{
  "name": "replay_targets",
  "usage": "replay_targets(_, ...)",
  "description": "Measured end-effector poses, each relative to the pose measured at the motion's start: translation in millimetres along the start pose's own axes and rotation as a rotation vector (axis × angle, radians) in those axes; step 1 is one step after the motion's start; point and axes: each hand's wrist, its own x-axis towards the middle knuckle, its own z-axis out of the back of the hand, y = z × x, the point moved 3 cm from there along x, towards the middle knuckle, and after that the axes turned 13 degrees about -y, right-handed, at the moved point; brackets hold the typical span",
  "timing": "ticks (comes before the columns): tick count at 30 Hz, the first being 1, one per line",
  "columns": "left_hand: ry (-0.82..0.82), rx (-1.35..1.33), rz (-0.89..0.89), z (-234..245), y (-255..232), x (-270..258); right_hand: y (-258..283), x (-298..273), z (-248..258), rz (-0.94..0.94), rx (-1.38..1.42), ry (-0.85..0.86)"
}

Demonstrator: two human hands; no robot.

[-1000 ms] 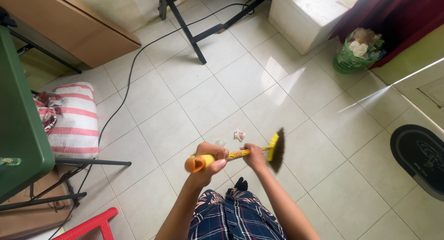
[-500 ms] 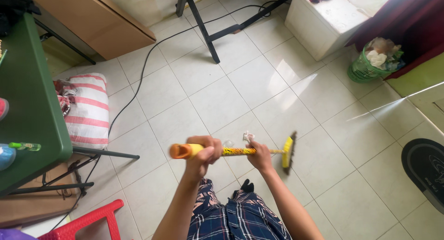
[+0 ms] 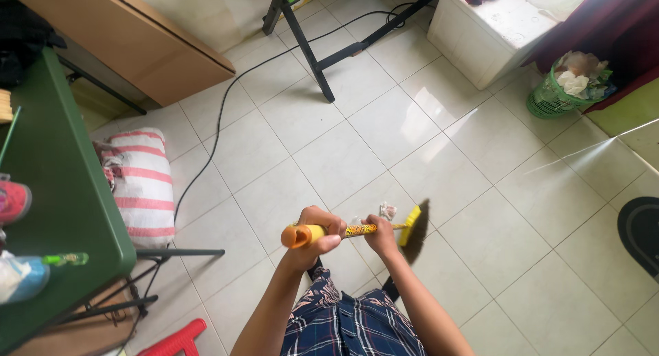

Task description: The person sweeps debris from a tiled floor using a yellow broom, gathering small pieces of white waste into a pile by moving the broom across the surface.

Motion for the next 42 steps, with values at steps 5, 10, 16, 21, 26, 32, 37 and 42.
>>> replay_targets(5,0.165,0.063,-0.062,31.9,-40.8,10.1,68.5,21.3,-19.7,0.032,0.077,-0.088)
replay_targets(10,0.052,-0.064,-0.130,75.3,-64.4,23.4,118.1,29.5,-22.9,0.227,-0.029,-0.293)
replay_targets(16,-0.150,-0.259,0.025,115.6,-41.9,41.4,98.3,15.4,-32.7,0.072,-0.116,-0.299)
replay_targets(21,-0.136,-0.265,0.133,120.9,7.5,38.2,53.0,-28.4,-47.4,-0.119,-0.238,-0.282)
replay_targets(26,0.066,-0.261,0.167,118.9,27.2,33.4,47.9,-47.7,-75.1,-0.176,-0.102,-0.287)
replay_targets(32,0.207,-0.094,0.008,125.5,-16.1,44.6,82.3,-6.5,-94.1,-0.154,-0.042,-0.253)
replay_targets(37,0.349,0.077,-0.091,108.6,-47.5,44.3,106.9,23.5,-85.3,-0.125,0.060,-0.319)
replay_targets(42,0.414,0.104,-0.221,93.1,-68.6,50.7,122.5,55.4,-67.2,-0.095,0.090,-0.361)
